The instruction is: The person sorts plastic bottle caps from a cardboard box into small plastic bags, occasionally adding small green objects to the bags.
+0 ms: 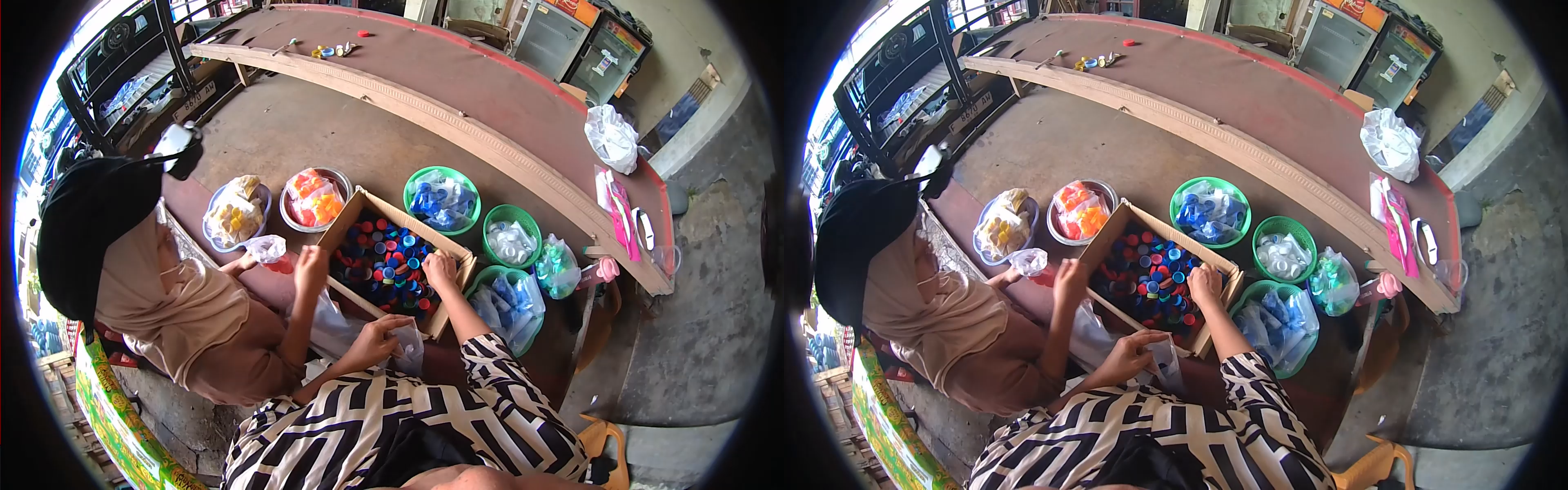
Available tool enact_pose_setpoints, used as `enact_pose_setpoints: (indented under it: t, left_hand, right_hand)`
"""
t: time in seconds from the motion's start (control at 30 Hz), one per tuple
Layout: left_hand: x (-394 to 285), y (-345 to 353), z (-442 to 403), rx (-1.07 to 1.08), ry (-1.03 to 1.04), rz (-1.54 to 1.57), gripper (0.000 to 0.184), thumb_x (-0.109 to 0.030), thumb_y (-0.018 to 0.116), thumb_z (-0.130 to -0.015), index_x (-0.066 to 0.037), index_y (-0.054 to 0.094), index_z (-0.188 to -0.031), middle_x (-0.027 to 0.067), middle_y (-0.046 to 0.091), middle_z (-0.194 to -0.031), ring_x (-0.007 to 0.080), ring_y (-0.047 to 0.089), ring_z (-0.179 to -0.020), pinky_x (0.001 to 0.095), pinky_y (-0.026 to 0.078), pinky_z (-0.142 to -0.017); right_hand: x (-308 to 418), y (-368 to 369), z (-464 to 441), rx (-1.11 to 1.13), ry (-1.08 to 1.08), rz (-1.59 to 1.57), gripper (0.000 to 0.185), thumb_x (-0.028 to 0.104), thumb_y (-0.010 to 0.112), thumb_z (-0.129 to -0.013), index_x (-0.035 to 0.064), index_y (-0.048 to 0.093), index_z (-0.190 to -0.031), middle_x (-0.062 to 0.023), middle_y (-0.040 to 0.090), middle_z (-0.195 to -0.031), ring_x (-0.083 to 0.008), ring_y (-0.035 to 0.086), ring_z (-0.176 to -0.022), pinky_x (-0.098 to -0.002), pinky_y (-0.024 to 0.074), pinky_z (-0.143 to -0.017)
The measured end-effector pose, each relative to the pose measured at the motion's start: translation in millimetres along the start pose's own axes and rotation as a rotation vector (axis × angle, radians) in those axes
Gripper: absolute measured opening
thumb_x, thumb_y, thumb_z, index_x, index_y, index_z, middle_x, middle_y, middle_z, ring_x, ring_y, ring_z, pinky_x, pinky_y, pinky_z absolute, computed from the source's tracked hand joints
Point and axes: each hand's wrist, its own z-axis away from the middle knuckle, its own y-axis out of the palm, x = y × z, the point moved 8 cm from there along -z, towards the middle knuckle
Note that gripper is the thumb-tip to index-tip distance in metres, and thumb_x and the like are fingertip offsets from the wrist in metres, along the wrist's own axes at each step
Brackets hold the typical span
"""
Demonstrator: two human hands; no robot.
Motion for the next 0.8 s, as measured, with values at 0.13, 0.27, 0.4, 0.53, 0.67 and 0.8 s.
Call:
enact_pose_setpoints:
  t: [0.13,0.27,0.4,0.53,0.67,0.8]
  left_hand:
    - [0.4,1.9,-6.3,0.007,-0.047,0.026,0.05,0.011,0.043,-0.077,0.003,0.056,-0.124,0.0136,0.055,-0.123,0.0169,0.068,-0.077,0.0288,0.058,-0.07]
    - [3.9,5.4,-11.2,0.029,-0.045,0.055,0.049,0.01,0.043,-0.078,0.004,0.055,-0.125,0.0138,0.055,-0.124,0.0174,0.068,-0.078,0.0287,0.058,-0.07]
    - [3.9,8.1,-15.7,0.059,-0.056,0.038,0.048,0.01,0.042,-0.078,0.004,0.055,-0.125,0.0134,0.054,-0.124,0.0176,0.069,-0.078,0.0284,0.058,-0.07]
    - [8.2,8.1,-17.4,0.039,-0.038,0.063,0.048,0.011,0.041,-0.078,0.006,0.054,-0.124,0.0124,0.052,-0.125,0.02,0.069,-0.078,0.0299,0.059,-0.069]
    - [11.8,5.2,-16.3,0.021,-0.107,0.137,0.047,0.011,0.039,-0.078,0.008,0.053,-0.124,0.0121,0.05,-0.127,0.0218,0.069,-0.077,0.0313,0.06,-0.068]
    - [5.0,2.7,-13.4,0.026,-0.101,0.151,0.045,0.011,0.041,-0.081,0.009,0.052,-0.125,0.0125,0.05,-0.125,0.0202,0.069,-0.078,0.0296,0.059,-0.07]
  right_hand:
    - [-21.0,0.5,3.6,0.11,0.097,-0.54,0.02,0.024,0.07,-0.081,0.0046,0.066,-0.079,-0.0157,0.063,-0.082,-0.0308,0.061,-0.079,-0.0403,0.0469,-0.073]
    - [-23.0,1.6,29.0,0.378,0.298,-1.152,0.019,0.021,0.063,-0.092,0.0029,0.065,-0.097,0.0025,0.064,-0.088,-0.0078,0.058,-0.083,-0.0258,0.0455,-0.071]
    - [-3.7,-34.9,61.9,0.484,0.313,-1.546,0.021,0.017,0.058,-0.095,0.0058,0.06,-0.113,0.0027,0.063,-0.099,-0.0071,0.057,-0.093,-0.0232,0.0441,-0.082]
    - [9.4,-60.4,89.4,0.489,0.192,-1.565,0.021,0.013,0.054,-0.097,0.0051,0.059,-0.115,-0.0006,0.059,-0.112,-0.0108,0.055,-0.104,-0.0269,0.0426,-0.093]
    - [57.7,-118.8,113.3,0.446,-0.014,-1.42,0.017,0.015,0.054,-0.096,0.0058,0.063,-0.106,-0.0025,0.055,-0.114,-0.0153,0.052,-0.108,-0.028,0.0409,-0.095]
    - [83.5,-132.3,127.3,0.364,-0.274,-0.692,0.016,0.019,0.06,-0.09,0.0053,0.068,-0.095,-0.0098,0.055,-0.108,-0.0257,0.05,-0.108,-0.0364,0.0404,-0.096]
